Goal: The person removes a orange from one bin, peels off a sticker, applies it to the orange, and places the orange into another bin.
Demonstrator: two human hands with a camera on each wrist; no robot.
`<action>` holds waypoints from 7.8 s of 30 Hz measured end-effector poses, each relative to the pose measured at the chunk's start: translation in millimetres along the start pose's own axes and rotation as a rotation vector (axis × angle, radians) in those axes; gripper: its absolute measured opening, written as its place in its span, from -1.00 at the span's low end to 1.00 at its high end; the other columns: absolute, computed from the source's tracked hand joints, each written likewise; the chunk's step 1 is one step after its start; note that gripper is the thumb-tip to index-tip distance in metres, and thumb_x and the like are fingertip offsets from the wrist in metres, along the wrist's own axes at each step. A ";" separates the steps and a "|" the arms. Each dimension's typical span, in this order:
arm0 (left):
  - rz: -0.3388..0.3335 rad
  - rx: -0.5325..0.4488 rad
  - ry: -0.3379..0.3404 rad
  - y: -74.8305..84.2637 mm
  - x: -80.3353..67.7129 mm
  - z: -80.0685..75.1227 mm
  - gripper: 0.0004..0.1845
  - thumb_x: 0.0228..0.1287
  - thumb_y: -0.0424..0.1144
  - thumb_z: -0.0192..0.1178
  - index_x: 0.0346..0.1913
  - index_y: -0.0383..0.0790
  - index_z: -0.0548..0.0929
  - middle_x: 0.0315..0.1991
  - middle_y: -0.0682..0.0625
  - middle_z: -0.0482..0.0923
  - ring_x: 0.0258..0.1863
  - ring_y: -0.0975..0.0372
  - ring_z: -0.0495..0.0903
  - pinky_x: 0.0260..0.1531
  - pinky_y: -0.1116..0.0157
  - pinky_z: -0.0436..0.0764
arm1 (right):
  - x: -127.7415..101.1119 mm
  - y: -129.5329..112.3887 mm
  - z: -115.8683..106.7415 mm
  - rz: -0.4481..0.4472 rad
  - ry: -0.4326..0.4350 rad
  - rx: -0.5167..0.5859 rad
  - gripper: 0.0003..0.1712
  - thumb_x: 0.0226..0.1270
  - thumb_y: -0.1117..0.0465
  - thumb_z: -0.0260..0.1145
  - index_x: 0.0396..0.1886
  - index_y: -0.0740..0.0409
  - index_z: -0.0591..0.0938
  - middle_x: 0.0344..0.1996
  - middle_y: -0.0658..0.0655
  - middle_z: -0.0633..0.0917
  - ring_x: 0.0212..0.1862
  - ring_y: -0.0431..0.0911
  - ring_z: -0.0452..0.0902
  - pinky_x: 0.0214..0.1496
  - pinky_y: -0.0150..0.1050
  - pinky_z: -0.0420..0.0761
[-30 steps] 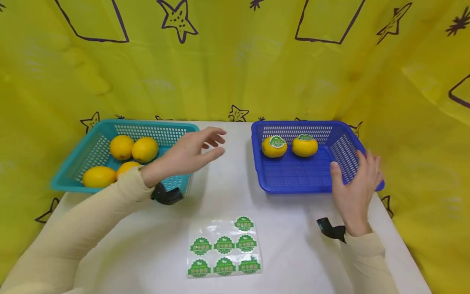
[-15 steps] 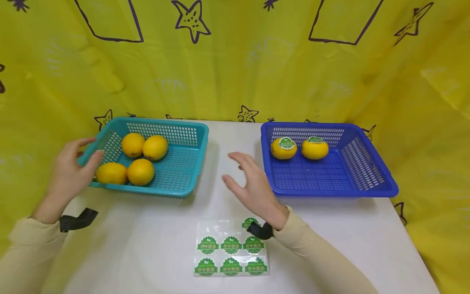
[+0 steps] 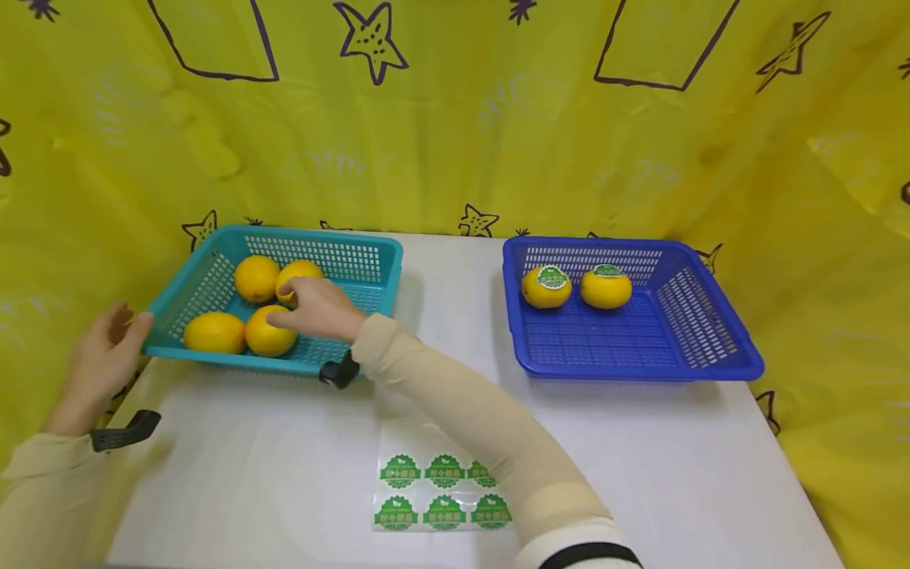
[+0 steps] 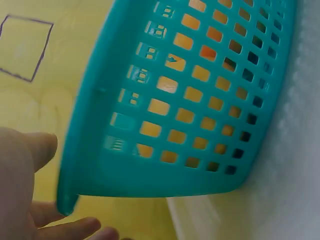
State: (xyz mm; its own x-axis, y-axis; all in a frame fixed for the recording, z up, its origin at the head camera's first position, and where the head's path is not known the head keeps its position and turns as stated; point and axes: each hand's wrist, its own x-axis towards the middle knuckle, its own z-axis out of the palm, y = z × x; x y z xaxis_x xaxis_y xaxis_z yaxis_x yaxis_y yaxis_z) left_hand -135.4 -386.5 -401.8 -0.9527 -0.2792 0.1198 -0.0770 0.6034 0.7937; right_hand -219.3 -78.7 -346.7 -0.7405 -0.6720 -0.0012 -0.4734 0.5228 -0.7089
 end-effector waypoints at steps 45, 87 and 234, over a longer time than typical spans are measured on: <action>-0.115 -0.902 -0.137 -16.3 2.9 33.7 -0.51 0.57 -0.02 -0.18 0.35 -0.24 0.09 0.07 -0.02 0.32 -0.01 0.36 0.50 -0.10 0.52 0.52 | 69.9 14.6 15.0 0.134 -0.287 -0.071 -0.13 0.19 -0.10 0.37 0.39 0.18 0.28 0.09 0.04 0.49 -0.01 -0.14 0.42 -0.03 -0.37 0.47; -0.087 -0.871 -0.068 -21.0 -8.0 28.6 -0.72 0.55 -0.12 -0.07 0.14 -0.21 0.28 0.04 -0.03 0.30 0.00 0.33 0.45 -0.12 0.49 0.55 | -175.8 128.3 -46.7 -0.148 0.038 0.366 -0.24 0.13 0.28 0.50 0.34 0.20 0.43 0.21 0.08 0.50 0.23 -0.02 0.39 0.26 -0.14 0.41; 0.796 -0.155 -0.515 134.2 -125.7 226.0 -0.91 0.36 -0.19 0.26 -0.16 -0.09 0.68 -0.34 0.24 0.53 -0.54 0.40 0.35 -0.57 0.48 0.37 | -252.1 134.3 -0.2 -0.084 0.303 0.299 -0.83 0.28 0.37 0.37 -0.21 0.03 0.64 -0.32 -0.13 0.66 -0.29 -0.14 0.56 -0.21 -0.21 0.59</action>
State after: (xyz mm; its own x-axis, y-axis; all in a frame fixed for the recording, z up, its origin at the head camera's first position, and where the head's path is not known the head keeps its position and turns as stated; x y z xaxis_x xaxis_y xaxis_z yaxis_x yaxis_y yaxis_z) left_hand -92.4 -101.6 -445.1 -0.7239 0.5545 0.4104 0.6528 0.3583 0.6674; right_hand -96.3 161.0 -441.5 -0.8327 -0.4985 0.2411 -0.4125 0.2681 -0.8706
